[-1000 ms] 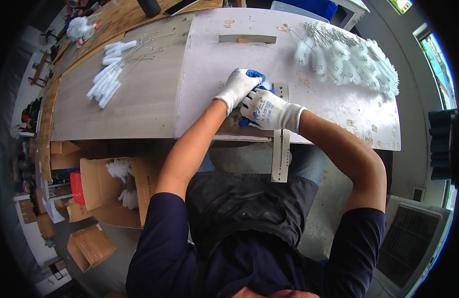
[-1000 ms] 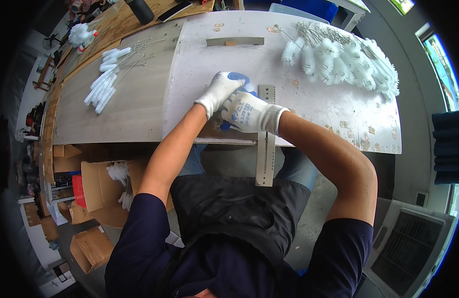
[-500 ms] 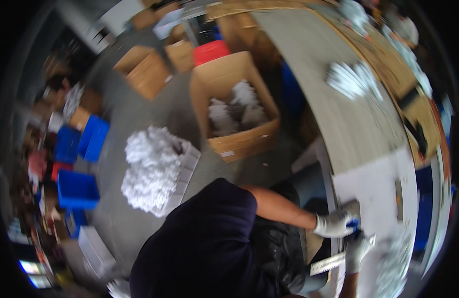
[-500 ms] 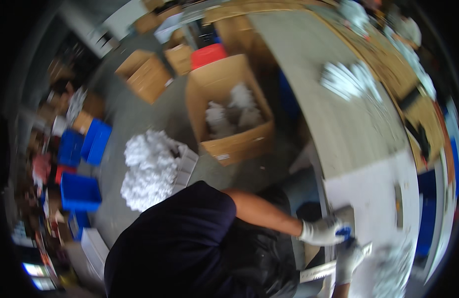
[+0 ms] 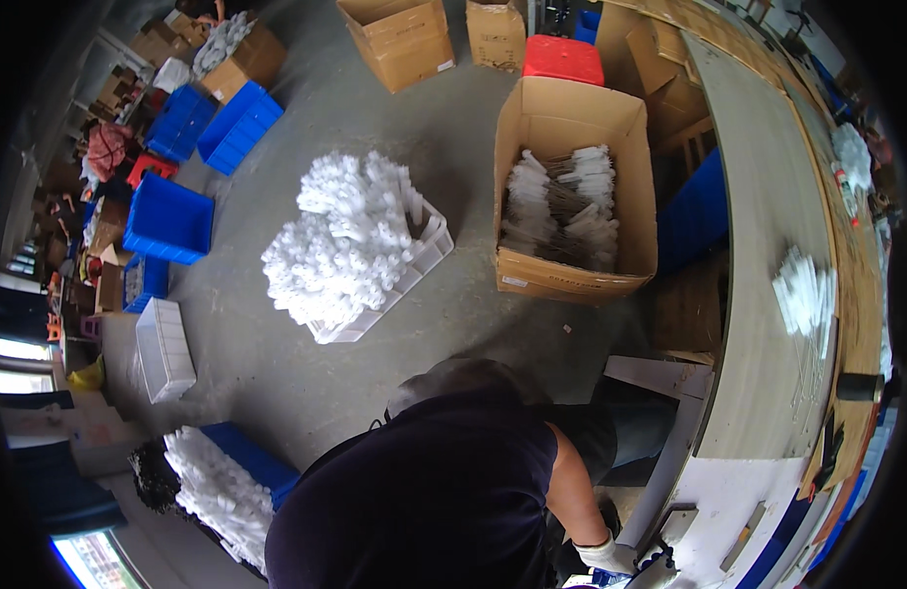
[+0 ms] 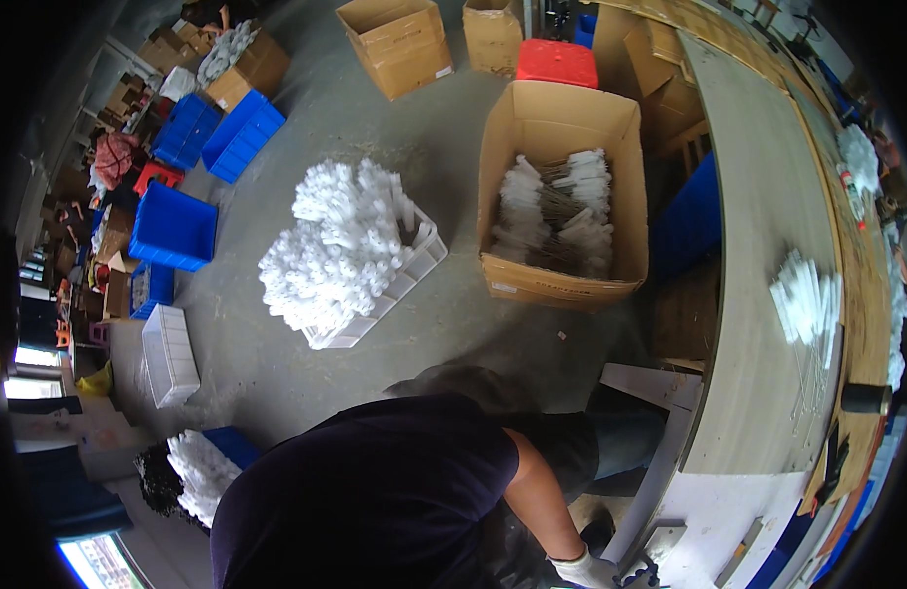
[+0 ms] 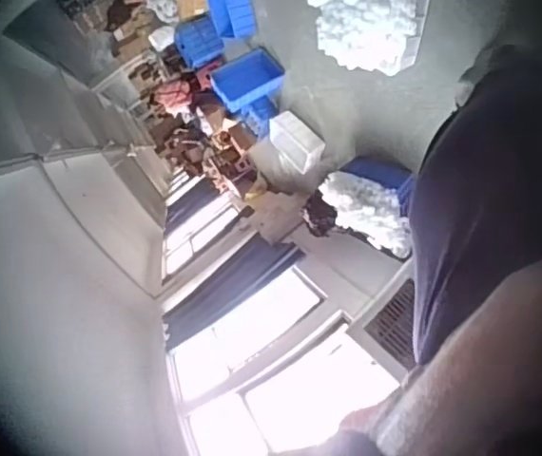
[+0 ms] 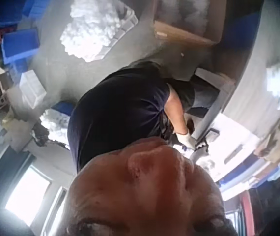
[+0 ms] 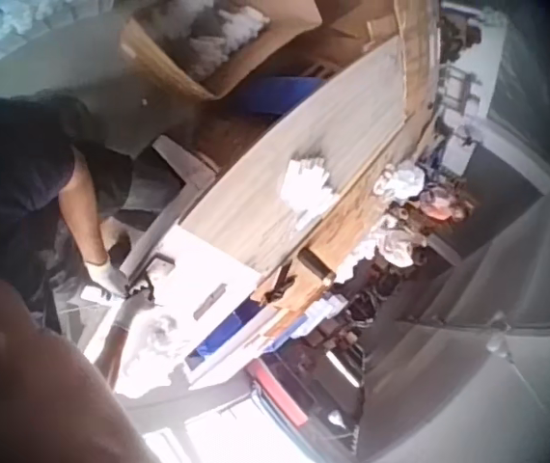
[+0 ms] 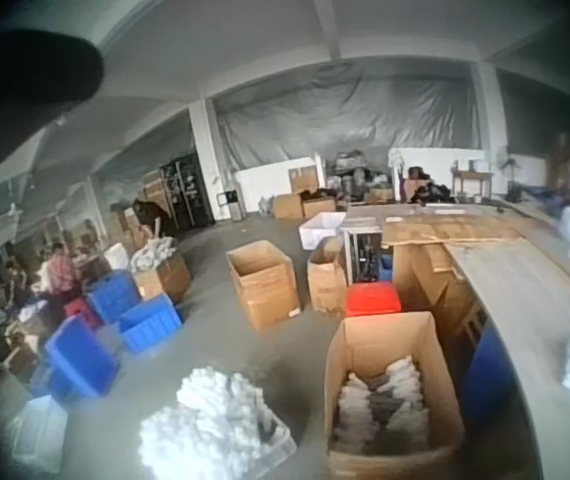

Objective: The person inserts white bristle heads onto metal rods using a wooden jig on a workbench. They repeatedly pick up a bristle head and a rod, align them in the jig, and push the head onto the rod. Finished brushes are placed into a cardboard box. The workspace contains multiple bristle heads, rods, and a pile of completed brushes.

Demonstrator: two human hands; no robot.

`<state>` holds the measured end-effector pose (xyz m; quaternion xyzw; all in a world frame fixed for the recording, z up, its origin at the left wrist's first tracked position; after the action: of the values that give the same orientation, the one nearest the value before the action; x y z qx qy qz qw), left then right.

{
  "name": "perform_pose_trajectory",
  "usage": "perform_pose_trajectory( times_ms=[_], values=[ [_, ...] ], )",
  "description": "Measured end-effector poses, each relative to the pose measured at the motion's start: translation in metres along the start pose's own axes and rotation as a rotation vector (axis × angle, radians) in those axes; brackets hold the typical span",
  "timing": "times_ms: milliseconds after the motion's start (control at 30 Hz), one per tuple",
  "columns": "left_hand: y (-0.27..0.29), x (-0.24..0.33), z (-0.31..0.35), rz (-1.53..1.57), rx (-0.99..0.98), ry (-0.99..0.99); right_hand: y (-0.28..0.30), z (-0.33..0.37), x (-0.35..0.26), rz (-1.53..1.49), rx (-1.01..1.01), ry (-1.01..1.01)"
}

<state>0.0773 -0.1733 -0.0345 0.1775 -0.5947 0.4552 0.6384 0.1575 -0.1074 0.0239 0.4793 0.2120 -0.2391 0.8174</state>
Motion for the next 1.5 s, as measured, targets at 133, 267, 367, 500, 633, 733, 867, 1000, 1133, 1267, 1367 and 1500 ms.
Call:
perform_pose_trajectory(
  times_ms=[133, 267, 367, 500, 633, 733, 867, 1000, 1133, 1267, 1367, 1500],
  values=[
    [0.008, -0.002, 0.004, 0.145, -0.036, 0.018, -0.004, 0.003, 0.012, -0.349, -0.066, -0.160],
    [0.029, -0.005, 0.000, 0.302, -0.040, 0.045, 0.012, 0.000, 0.018, -0.492, -0.133, -0.205],
    [0.055, -0.007, -0.014, 0.435, -0.054, 0.111, 0.005, -0.004, 0.018, -0.414, -0.065, -0.160],
    [0.089, -0.009, -0.039, 0.276, -0.357, 0.142, 0.009, -0.012, 0.011, -0.160, 0.015, -0.034],
    [0.113, 0.035, -0.012, -0.976, -0.316, -0.698, 0.012, -0.012, 0.023, 0.114, 0.140, 0.068],
    [0.120, 0.039, -0.020, -1.149, -0.392, -0.668, 0.017, -0.014, 0.037, 0.297, 0.236, 0.147],
    [0.131, 0.043, -0.024, -0.684, -0.473, -0.171, 0.028, -0.020, 0.055, 0.490, 0.336, 0.299],
    [0.139, 0.091, 0.037, -1.218, -0.134, -0.457, 0.024, -0.018, 0.089, 1.018, 0.494, 0.449],
    [0.139, 0.133, 0.116, -1.119, 0.178, -0.995, 0.012, 0.011, -0.025, 0.352, 0.044, -0.035],
    [0.141, 0.096, 0.107, -0.776, 0.338, -0.514, 0.006, 0.014, -0.018, 0.450, 0.274, 0.112],
    [0.152, 0.092, 0.077, -0.218, 0.270, -0.160, 0.011, 0.018, -0.029, 0.400, 0.211, 0.022],
    [0.146, 0.112, 0.043, 0.165, 0.370, -0.271, 0.012, 0.028, -0.045, 0.389, 0.256, -0.049]
  ],
)
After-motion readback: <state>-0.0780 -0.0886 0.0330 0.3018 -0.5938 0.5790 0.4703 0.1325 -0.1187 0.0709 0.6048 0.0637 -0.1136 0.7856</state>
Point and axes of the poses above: each hand's wrist, its own z-axis away from the middle knuckle, its own y-axis out of the back of the hand, x = y × z, the point moved 3 cm from there along -z, towards the middle knuckle, and after that the axes turned 13 degrees about -x, right-handed, at the moved point
